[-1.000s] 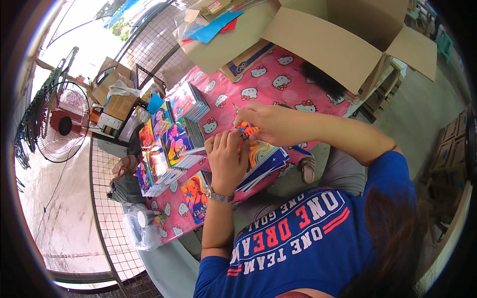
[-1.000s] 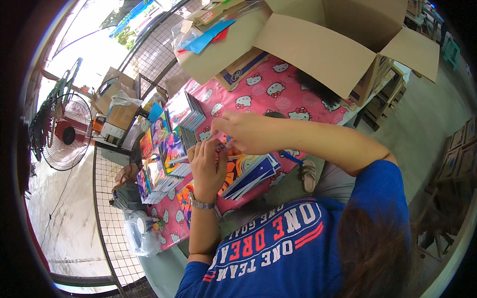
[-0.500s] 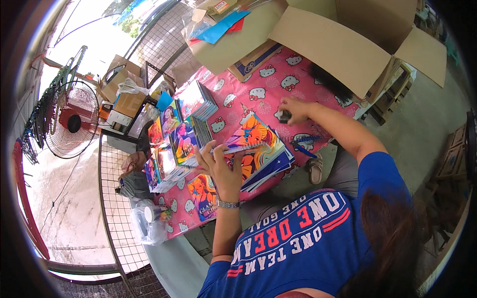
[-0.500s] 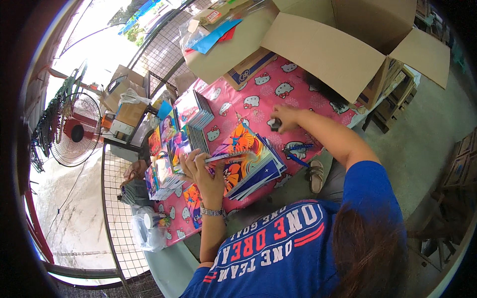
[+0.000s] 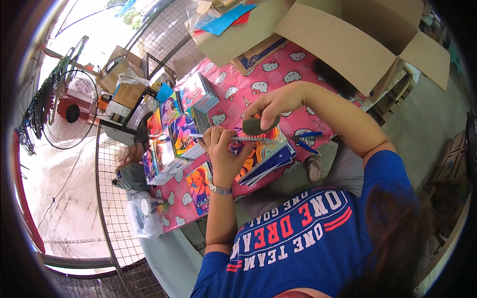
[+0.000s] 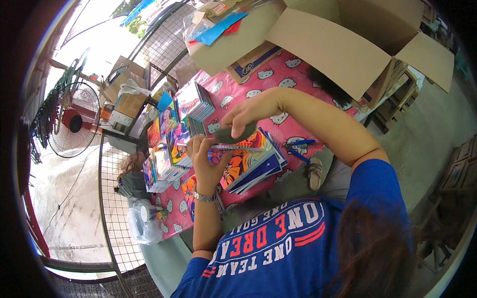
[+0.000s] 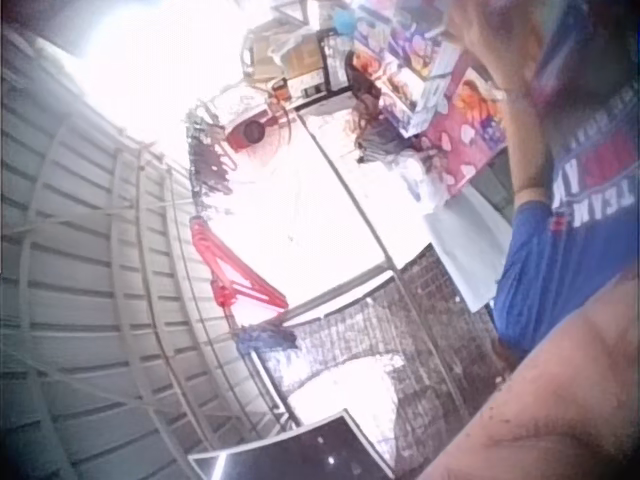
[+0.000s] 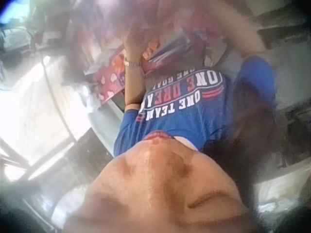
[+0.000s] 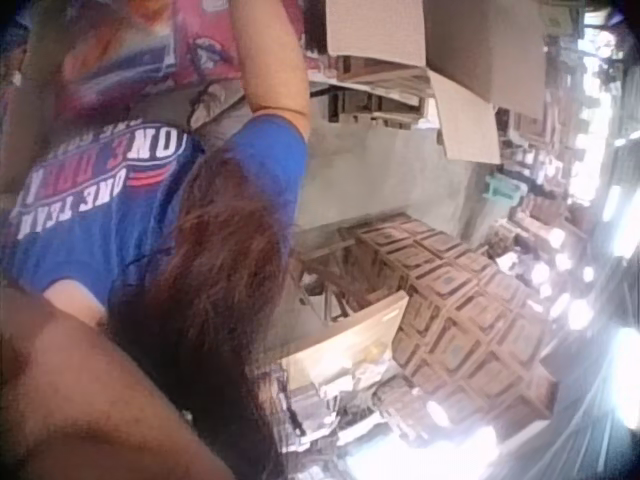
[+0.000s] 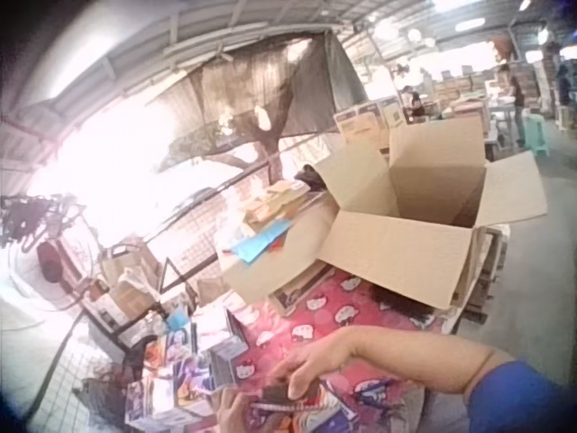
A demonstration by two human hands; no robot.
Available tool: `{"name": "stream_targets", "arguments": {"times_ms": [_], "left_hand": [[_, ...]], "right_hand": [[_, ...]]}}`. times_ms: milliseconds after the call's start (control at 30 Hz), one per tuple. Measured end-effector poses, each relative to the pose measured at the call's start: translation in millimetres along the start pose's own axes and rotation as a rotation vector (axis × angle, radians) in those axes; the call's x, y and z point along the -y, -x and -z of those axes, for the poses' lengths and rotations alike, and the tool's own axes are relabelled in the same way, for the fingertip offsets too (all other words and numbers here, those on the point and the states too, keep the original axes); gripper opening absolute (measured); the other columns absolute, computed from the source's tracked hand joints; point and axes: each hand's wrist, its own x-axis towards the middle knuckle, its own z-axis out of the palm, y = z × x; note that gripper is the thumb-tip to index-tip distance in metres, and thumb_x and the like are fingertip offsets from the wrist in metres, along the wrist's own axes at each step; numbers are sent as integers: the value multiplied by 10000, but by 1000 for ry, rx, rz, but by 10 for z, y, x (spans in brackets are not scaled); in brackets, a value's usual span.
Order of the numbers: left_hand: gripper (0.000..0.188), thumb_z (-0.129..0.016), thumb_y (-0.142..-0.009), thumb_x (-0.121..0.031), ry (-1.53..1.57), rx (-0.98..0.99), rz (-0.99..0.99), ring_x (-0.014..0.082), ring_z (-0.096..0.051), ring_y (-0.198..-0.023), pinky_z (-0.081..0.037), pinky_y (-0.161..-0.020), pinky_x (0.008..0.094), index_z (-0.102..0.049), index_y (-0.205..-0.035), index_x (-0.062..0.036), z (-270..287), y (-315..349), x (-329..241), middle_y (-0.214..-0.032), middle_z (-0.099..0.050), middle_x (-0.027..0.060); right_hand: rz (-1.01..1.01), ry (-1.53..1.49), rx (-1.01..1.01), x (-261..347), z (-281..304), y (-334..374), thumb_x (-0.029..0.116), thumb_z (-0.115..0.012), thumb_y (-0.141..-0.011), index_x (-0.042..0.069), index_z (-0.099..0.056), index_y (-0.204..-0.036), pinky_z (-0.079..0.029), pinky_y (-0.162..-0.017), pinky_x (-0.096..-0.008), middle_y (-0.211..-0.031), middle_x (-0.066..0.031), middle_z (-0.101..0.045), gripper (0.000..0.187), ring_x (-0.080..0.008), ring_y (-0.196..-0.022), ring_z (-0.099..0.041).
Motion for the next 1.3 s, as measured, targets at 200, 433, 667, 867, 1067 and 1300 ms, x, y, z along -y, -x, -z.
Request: {"name": "stream_targets", "arguments": {"times_ms": [200, 433, 667, 867, 1067, 1300], "left_hand": [[372, -823, -649, -199, 62, 96, 4, 328, -495, -1047, -376, -925, 443, -620, -922, -50, 61, -77, 32, -1009, -584, 112], [410, -813, -664, -124, 102, 82, -11, 320, -497, -1061, -388, -930, 422, -597, -1005, -50, 64, -64, 70, -1017, -590, 102], [484, -852, -692, -227, 178, 108, 102, 298, -487, -1082, -301, -996, 469, -544, -1040, -90, 49, -24, 123, -1043, -575, 77], [500, -875, -663, -234, 164, 99, 121, 288, -503, -1062, -300, -992, 468, -546, -1011, -88, 44, -23, 119, -1025, -587, 74], [481, -893, -643, -269, 155, 56, 124, 294, -529, -1023, -339, -976, 441, -580, -955, -79, 1, -35, 144, -995, -599, 84], [463, -911, -592, -252, 15, -31, 129, 289, -536, -947, -387, -878, 432, -619, -909, -85, 27, -101, 130, -913, -607, 68]], "right_hand": [[98, -110, 42, 19, -15, -74, 463, -759, -717, -42, -603, -1206, -458, -986, -334, -1136, -121, -644, 720, -212, -1079, -617], [0, 141, 29, 19, 36, -161, 445, -763, -733, -6, -631, -1159, -467, -919, -334, -1186, -134, -585, 635, -215, -1089, -591], [-106, 385, -17, 44, 108, -240, 421, -752, -754, -24, -610, -1162, -464, -921, -325, -1108, -121, -598, 620, -212, -1049, -599], [-115, 427, -10, 118, 111, -280, 371, -746, -770, -15, -604, -1167, -465, -906, -305, -1107, -108, -637, 572, -177, -1046, -609], [-120, 198, 63, 68, 142, -348, 354, -740, -786, 16, -621, -1124, -464, -852, -292, -1106, -68, -647, 493, -156, -993, -607], [-55, 142, -23, 62, 205, -410, 304, -712, -794, 38, -634, -1092, -428, -771, -254, -968, -15, -624, 407, -83, -891, -558]]}}
